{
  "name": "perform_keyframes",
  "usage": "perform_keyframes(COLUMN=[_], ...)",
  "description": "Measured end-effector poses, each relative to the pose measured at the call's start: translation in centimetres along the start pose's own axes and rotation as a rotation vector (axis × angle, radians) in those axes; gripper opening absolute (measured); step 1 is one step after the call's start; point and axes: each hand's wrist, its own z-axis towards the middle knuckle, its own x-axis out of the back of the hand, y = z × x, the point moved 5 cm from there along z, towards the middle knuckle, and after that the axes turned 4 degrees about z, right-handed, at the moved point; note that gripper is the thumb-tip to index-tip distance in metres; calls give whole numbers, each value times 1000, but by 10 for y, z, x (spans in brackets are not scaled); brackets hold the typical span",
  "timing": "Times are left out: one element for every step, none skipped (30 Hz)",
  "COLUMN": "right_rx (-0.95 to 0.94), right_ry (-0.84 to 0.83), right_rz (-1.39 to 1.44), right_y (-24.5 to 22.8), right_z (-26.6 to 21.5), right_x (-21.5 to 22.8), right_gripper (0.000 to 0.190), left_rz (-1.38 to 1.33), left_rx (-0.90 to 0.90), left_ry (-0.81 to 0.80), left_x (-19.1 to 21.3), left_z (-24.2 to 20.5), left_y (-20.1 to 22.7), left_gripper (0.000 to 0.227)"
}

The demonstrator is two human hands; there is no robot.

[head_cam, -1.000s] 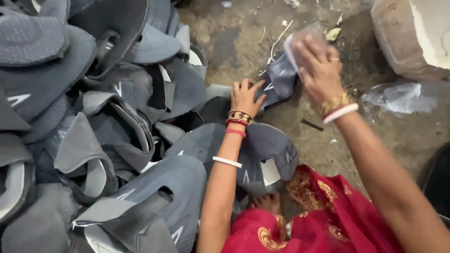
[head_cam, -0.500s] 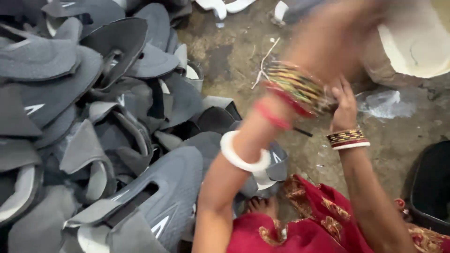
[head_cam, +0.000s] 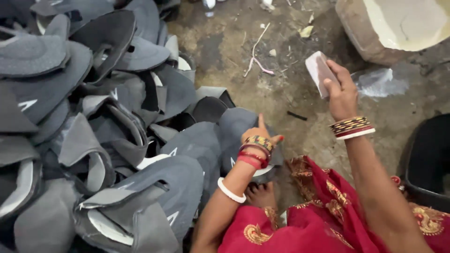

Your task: The person sits on the floor and scrubs the soles and insoles of grey slip-on shoes using a sanding block. They repeatedly pick up shoes from a pile, rub the surfaces, and place them back down.

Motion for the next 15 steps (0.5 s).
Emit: perform_keyframes(right_rx=[18,18,96,173,177,149,119,122,102,84,84,104,118,115,-216], right_ry=[24,30,113,197,194,287,378,372,334,293,290,164,36,29,-185], right_rz=[-156,-162,-394,-626,-626,-768,-906,-904,-1030,-1156,-1155,-993,-831,-833,-261], right_y=[-5,1,2,3,5,6,7,-4,-14,-24,-27,-28,-29,-34,-22], right_z=[-3,-14,-23,-34,-40,-47,-55,-54,-55,-55,-48,-40,-35,-29,-22], right_x=[4,12,19,23,26,32,37,33,26,19,10,-4,-18,-29,-48], right_gripper=[48,48,49,50,50,51,52,52,60,69,69,60,52,52,60], left_rz=[-58,-58,-113,-168,-172,-206,-239,-242,-261,-281,-281,-311,-341,-344,-333], left_rx=[32,24,22,20,22,-20,-57,-51,-54,-57,-54,-131,-204,-198,-484], left_ry=[26,23,127,230,233,270,307,310,294,279,278,477,673,668,759], left_x=[-8,-14,-12,-10,-4,3,11,35,58,81,90,108,124,127,135], left_z=[0,0,1,1,-5,-11,-17,-39,-61,-84,-97,-114,-134,-135,-143], left_y=[-7,-7,-9,-13,-13,-12,-12,-6,-1,5,6,10,13,7,12], left_gripper=[99,99,87,76,76,76,76,76,77,78,78,71,64,64,53])
